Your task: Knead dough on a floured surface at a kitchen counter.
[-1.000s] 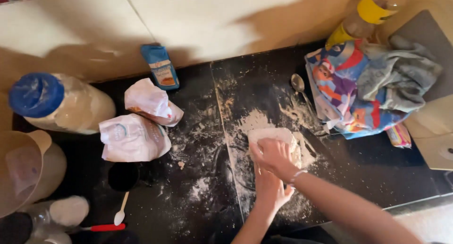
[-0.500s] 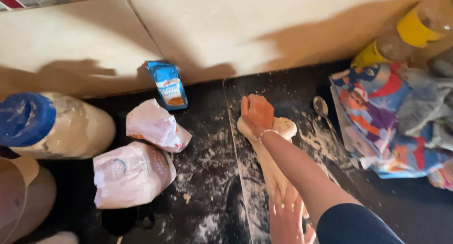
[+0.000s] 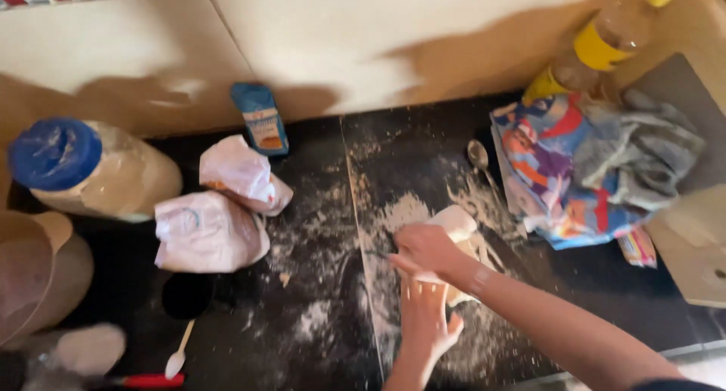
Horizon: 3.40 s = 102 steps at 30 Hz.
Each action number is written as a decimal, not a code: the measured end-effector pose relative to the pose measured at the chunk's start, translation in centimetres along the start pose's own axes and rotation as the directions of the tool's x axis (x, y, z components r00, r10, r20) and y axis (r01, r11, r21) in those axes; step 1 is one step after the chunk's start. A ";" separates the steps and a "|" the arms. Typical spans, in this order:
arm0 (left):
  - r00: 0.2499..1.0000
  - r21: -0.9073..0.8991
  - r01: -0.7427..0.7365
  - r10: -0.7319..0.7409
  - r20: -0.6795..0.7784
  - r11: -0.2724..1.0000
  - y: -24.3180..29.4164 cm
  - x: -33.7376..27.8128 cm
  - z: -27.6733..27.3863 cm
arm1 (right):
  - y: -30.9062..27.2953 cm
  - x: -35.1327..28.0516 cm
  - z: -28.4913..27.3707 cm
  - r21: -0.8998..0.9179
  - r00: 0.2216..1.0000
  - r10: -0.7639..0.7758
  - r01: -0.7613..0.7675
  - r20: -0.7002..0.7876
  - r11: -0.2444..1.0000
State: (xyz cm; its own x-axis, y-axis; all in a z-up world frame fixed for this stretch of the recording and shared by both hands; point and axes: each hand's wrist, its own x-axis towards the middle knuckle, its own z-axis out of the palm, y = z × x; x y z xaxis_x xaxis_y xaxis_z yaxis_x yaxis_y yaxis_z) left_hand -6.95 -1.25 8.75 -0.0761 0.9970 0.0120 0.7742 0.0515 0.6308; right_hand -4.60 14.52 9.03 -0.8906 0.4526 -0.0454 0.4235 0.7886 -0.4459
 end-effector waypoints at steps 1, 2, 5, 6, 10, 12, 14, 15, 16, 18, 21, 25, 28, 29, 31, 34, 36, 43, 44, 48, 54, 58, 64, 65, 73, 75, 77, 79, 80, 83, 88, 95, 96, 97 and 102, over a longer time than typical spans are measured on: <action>1.000 0.004 0.007 -0.007 0.005 1.000 0.6 -0.2 -0.9 | -0.2 -1.9 0.4 0.009 1.000 -0.002 0.002 0.002 1.000; 0.986 0.026 0.063 -0.066 0.150 0.998 1.1 -0.3 -1.8 | -0.3 -3.7 0.9 -0.022 0.996 0.084 -0.084 0.035 0.996; 0.963 0.041 0.096 -0.103 0.251 0.995 1.3 -0.3 -2.5 | -1.5 -4.1 1.5 0.153 0.943 0.327 -0.333 0.069 0.930; 0.975 0.028 0.086 -0.090 0.205 0.996 1.1 -0.1 -2.5 | -2.0 -3.1 1.7 0.351 0.881 0.461 -0.467 0.105 0.812; 1.000 0.010 -0.012 0.012 -0.022 1.000 -0.4 -0.2 -0.7 | 2.4 4.2 2.9 -0.096 0.845 -0.038 -0.016 -0.534 0.995; 0.998 -0.033 -0.018 0.016 -0.053 0.999 -1.2 0.7 0.5 | 4.5 7.7 3.1 -0.111 0.881 0.031 -0.094 -0.472 0.989; 0.999 -0.024 -0.009 0.008 -0.050 1.000 -1.5 1.0 0.2 | 4.3 10.9 0.9 -0.075 0.918 0.131 -0.171 -0.375 0.982; 0.998 -0.021 -0.007 0.005 -0.068 1.000 -1.5 1.5 0.3 | 4.6 12.4 -0.5 -0.067 0.938 0.213 -0.239 -0.274 0.969; 0.998 -0.027 -0.007 0.005 -0.063 1.000 -1.3 1.3 0.2 | 5.5 13.4 0.0 -0.068 0.938 0.218 -0.245 -0.271 0.967; 1.000 -0.118 0.012 -0.014 -0.016 0.993 -1.2 1.8 -0.2 | 7.4 16.4 0.3 -0.113 0.896 0.161 -0.226 -0.414 0.968; 0.997 -0.027 0.047 -0.048 -0.055 0.999 -2.0 1.3 3.3 | 9.4 19.5 0.4 -0.142 0.828 0.120 -0.233 -0.547 0.962; 0.990 0.048 -0.001 0.008 -0.142 0.999 -1.7 1.1 3.0 | 10.8 20.3 0.9 -0.243 0.703 0.003 -0.250 -0.711 0.937; 0.996 0.029 0.020 -0.017 -0.091 0.999 -0.5 1.8 0.4 | 7.4 17.3 -1.0 -0.047 0.815 0.258 -0.328 -0.519 0.943; 0.987 0.003 -0.019 0.019 -0.160 1.000 0.2 1.5 -0.5 | 4.5 14.6 -2.4 0.088 0.856 0.433 -0.426 -0.283 0.900; 0.973 -0.020 -0.064 0.058 -0.225 0.998 1.0 1.0 -1.4 | 0.2 8.7 -3.6 0.188 0.830 0.557 -0.545 -0.013 0.817; 0.978 0.041 0.166 -0.170 0.124 0.985 1.7 1.8 -1.8 | -2.0 0.1 -3.0 0.334 0.922 0.370 -0.316 -0.110 0.888; 0.965 -0.029 0.179 -0.170 0.201 0.983 2.2 1.3 -3.4 | -3.4 -5.7 -1.3 0.195 0.916 0.373 -0.342 -0.151 0.919; 0.970 -0.015 0.155 -0.149 0.193 0.988 0.7 0.6 -2.4 | -0.1 -0.1 3.0 0.106 0.878 0.315 -0.297 -0.360 0.949; 0.988 0.008 0.093 -0.094 0.124 0.996 0.3 0.5 -2.2 | 0.7 1.3 2.9 0.022 0.885 0.211 -0.222 -0.416 0.975; 0.938 0.000 0.205 -0.197 0.284 0.979 -0.3 1.6 -1.2 | 3.2 7.3 1.7 -0.198 0.950 0.273 -0.300 -0.153 0.933; 0.997 -0.161 0.068 -0.071 -0.016 0.985 -1.1 0.9 -0.3 | 6.3 15.4 0.3 -0.136 0.880 0.183 -0.267 -0.439 0.954; 0.989 -0.135 0.142 -0.135 0.063 0.981 -1.6 0.9 1.7 | 9.6 19.3 1.8 -0.242 0.835 0.081 -0.249 -0.544 0.938; 0.988 -0.039 0.149 -0.147 0.047 0.988 -0.3 0.4 -0.4 | 3.7 15.5 -2.8 0.180 0.810 0.539 -0.509 -0.231 0.842; 0.995 -0.007 0.101 -0.101 -0.023 0.995 -0.3 0.1 -0.2 | 1.9 13.5 -4.3 0.202 0.794 0.606 -0.601 0.039 0.774; 0.983 0.092 0.084 -0.098 0.157 0.992 0.9 -1.0 -2.1 | -1.3 -4.1 2.9 -0.047 0.930 0.358 -0.355 0.078 0.934; 0.977 -0.012 0.146 -0.142 0.160 0.989 2.1 -0.8 -4.5 | -1.5 -2.1 4.0 -0.116 0.919 0.393 -0.388 0.028 0.915; 0.978 0.004 0.126 -0.125 0.167 0.992 1.0 -0.5 -3.1 | -2.2 0.8 2.3 0.049 0.897 0.422 -0.431 0.133 0.901; 0.976 0.018 0.118 -0.119 0.182 0.993 -0.1 -0.7 -2.0 | -0.3 3.4 3.6 0.212 0.869 0.424 -0.478 0.254 0.853; 0.991 -0.026 0.085 -0.082 0.107 0.996 -0.6 -0.8 -1.8 | 2.0 4.7 5.7 0.105 0.975 0.205 -0.196 -0.083 0.975; 0.991 -0.059 0.093 -0.087 0.105 0.994 -1.4 0.3 -1.3 | 3.0 8.9 3.6 -0.101 0.980 0.057 -0.077 -0.193 0.992; 0.997 -0.152 0.073 -0.072 0.007 0.986 -1.8 0.5 -1.2 | 5.3 14.4 2.5 -0.175 0.859 -0.153 0.075 -0.489 0.982; 0.987 -0.156 0.141 -0.128 0.095 0.978 -1.6 0.3 -0.3 | 9.0 19.4 2.7 -0.044 0.818 0.109 -0.161 -0.565 0.986; 0.992 -0.175 0.129 -0.125 0.032 0.976 -1.0 0.1 -1.0 | 9.5 19.6 3.0 -0.022 0.783 0.139 -0.191 -0.606 0.981; 0.992 -0.174 0.126 -0.124 0.025 0.977 -1.5 0.2 -0.6 | 8.9 19.1 2.5 -0.026 0.782 0.132 -0.186 -0.609 0.982; 0.962 0.028 0.184 -0.186 0.202 0.983 -0.9 -0.1 -1.0 | 1.3 10.3 -2.7 0.041 0.871 0.420 -0.443 0.254 0.895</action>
State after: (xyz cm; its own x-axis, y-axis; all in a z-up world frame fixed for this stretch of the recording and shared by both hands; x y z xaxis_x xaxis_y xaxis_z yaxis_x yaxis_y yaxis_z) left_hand -8.34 -1.44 8.96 -0.0899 0.9608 -0.2624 0.7643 0.2354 0.6004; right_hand -12.76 21.29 10.36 -0.6404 0.6195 -0.4539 0.7672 0.4884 -0.4158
